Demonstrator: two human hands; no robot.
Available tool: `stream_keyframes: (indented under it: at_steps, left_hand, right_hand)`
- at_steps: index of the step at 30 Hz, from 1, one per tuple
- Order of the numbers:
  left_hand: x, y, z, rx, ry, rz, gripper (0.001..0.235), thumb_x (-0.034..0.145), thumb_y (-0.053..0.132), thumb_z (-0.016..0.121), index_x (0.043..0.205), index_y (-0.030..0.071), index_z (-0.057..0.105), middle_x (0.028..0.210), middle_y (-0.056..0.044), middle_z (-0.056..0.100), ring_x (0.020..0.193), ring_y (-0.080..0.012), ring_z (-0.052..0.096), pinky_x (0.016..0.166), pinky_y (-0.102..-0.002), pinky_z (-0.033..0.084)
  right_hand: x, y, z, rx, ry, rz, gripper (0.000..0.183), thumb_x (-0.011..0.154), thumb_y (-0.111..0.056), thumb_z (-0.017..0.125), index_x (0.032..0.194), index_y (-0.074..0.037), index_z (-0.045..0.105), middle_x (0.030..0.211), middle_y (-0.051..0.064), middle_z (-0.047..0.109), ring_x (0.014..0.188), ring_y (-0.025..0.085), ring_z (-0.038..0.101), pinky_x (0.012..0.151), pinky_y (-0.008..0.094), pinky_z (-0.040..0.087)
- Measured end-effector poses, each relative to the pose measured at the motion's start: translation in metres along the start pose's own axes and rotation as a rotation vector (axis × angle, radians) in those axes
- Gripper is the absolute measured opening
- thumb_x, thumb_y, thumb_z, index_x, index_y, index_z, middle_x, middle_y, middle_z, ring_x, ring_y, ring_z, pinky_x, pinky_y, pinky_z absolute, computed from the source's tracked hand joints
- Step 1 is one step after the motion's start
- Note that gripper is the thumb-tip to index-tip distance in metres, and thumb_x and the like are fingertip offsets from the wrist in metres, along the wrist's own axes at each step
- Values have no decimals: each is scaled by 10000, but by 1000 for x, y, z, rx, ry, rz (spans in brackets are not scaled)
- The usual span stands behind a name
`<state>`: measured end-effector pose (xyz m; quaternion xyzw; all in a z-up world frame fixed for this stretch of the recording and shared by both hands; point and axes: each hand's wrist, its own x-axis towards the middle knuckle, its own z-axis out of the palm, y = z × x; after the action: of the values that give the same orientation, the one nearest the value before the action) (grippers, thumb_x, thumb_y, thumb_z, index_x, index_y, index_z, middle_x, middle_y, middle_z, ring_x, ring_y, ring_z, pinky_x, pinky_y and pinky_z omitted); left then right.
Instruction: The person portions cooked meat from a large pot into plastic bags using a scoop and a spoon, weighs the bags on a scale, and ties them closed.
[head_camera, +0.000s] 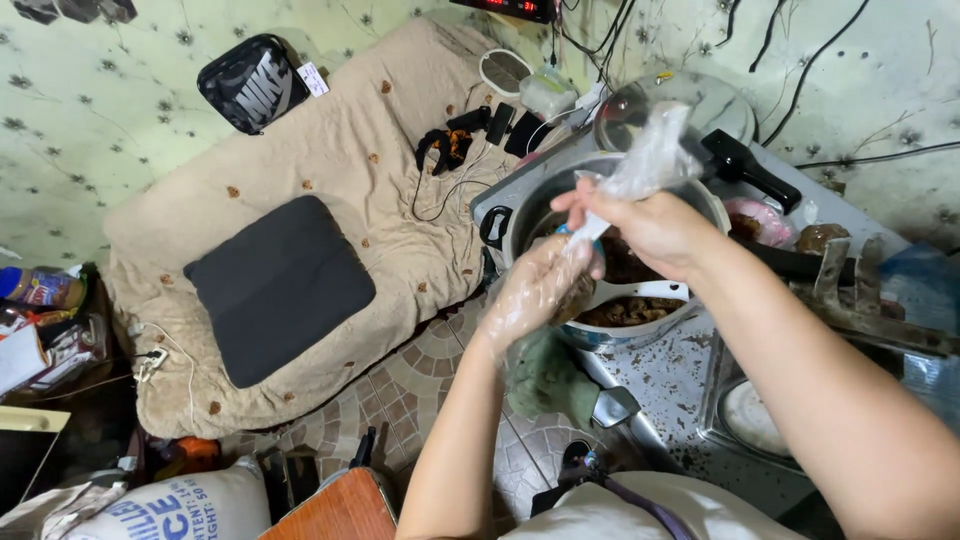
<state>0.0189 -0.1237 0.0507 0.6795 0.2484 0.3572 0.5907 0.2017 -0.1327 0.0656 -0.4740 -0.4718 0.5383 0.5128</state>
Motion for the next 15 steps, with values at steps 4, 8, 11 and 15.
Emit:
stream_keyframes:
  at_steps: [4,8,11,15]
  left_hand:
    - [8,-27,-15,307,-71,263,286,1049,288,597,850,93,665,775,-94,685,882,-242,619,848,-373,528]
    - [6,-7,-29,999,-68,475,212,884,386,748,882,174,735,989,-3,745,1126,-254,613,998,-461,419]
    - [25,-65,-32,1291,120,452,175,854,390,721,900,224,752,922,-2,689,1021,-268,567,883,-451,455]
    - [22,-49,-25,1054,107,411,176,746,338,849,856,214,793,910,32,756,941,-211,713,853,-348,571]
  right_hand:
    - [-2,6,-16,79,-18,26,434,1082,-430,539,873,-77,680,977,-9,612,807,116,544,535,243,494]
    - [-15,-5,-10,-86,10,-18,98,977,-82,689,902,-25,716,859,52,683,662,83,459,514,185,395]
    - [-30,-40,23,-415,-101,-18,119,929,11,644,999,33,738,896,137,717,690,169,573,555,276,500]
    - [-30,-32,3,-281,22,-196,24,876,-2,753,895,-11,765,728,115,692,663,176,630,594,293,535]
